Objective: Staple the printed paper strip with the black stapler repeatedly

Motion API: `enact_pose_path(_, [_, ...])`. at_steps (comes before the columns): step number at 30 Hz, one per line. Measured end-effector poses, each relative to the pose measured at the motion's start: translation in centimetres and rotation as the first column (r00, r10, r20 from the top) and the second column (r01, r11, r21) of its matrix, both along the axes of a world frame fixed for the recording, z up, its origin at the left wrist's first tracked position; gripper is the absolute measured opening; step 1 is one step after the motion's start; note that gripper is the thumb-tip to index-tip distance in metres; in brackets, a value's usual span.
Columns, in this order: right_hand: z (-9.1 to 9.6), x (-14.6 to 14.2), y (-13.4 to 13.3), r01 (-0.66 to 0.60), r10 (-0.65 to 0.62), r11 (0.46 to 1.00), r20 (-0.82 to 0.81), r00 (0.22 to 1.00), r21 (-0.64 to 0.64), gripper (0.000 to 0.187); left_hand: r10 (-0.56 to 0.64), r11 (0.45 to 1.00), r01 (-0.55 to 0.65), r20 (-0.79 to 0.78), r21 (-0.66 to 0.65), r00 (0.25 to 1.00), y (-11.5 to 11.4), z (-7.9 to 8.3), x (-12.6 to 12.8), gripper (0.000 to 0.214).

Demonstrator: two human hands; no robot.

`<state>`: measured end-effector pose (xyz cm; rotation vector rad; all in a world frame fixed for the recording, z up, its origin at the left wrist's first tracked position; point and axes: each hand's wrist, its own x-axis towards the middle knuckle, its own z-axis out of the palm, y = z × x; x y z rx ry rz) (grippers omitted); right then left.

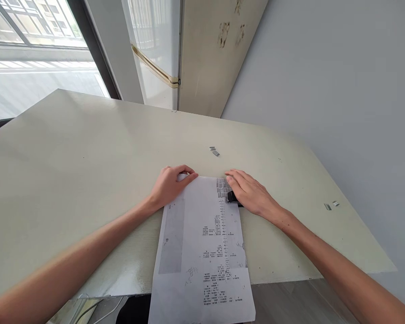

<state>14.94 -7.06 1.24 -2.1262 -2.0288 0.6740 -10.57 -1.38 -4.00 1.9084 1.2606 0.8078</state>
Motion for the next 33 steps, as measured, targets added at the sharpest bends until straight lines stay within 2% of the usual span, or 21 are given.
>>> enact_pose_path(10, [0.4, -0.9, -0.2, 0.017, -0.016, 1.000, 0.081, 0.997, -0.011, 0.052, -0.016, 1.000, 0.015, 0.027, 0.013, 1.000, 0.1, 0.1, 0.1, 0.024])
enact_pose_path(21, [-0.6, -1.5, -0.2, -0.046, 0.033, 0.998, 0.236, 0.971, 0.049, 0.054, 0.005, 1.000, -0.004, -0.034, 0.027, 0.999, 0.1, -0.3, 0.0, 0.028])
enact_pose_path(33, [-2.5, -2.5, -0.1, -0.142, 0.053, 0.967, 0.375, 0.925, 0.213, 0.055, 0.004, 1.000, -0.002, -0.075, 0.016, 0.997, 0.1, -0.1, -0.2, 0.030])
